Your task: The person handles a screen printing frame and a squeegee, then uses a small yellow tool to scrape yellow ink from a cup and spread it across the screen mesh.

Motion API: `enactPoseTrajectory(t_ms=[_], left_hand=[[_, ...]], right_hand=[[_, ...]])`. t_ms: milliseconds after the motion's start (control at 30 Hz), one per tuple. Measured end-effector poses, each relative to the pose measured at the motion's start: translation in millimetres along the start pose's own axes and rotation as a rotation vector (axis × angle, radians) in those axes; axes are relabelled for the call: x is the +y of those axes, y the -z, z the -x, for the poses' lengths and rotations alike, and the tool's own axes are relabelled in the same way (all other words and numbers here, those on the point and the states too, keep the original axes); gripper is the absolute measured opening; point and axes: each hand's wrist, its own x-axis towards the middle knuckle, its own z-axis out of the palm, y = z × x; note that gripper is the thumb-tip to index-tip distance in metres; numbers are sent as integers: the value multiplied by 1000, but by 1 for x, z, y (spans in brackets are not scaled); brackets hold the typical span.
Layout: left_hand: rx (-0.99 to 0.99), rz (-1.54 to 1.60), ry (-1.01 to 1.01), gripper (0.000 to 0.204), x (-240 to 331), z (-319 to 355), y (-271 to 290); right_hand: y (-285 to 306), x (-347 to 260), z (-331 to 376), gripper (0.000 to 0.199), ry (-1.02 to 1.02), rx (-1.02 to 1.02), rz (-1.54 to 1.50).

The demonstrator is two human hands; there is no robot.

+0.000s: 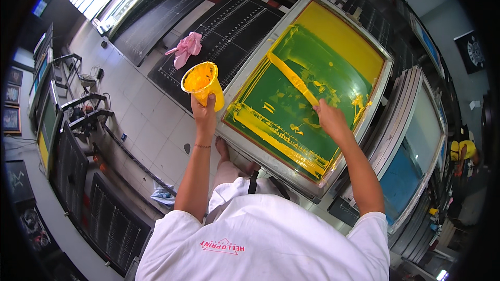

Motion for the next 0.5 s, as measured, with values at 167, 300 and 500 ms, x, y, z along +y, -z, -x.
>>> enactPoseTrajectory(t_ms=[167, 300, 500], left_hand=[[-41, -9, -21, 48, 2, -1, -1], [-29, 48, -17, 49, 0, -3, 0], [-63, 51, -14, 47, 13, -11, -4]], right_hand=[[-10, -4, 10, 30, -2, -28, 10], [-9, -9, 16, 32, 18, -123, -62], [-11, 0, 30, 38, -73, -396, -634]])
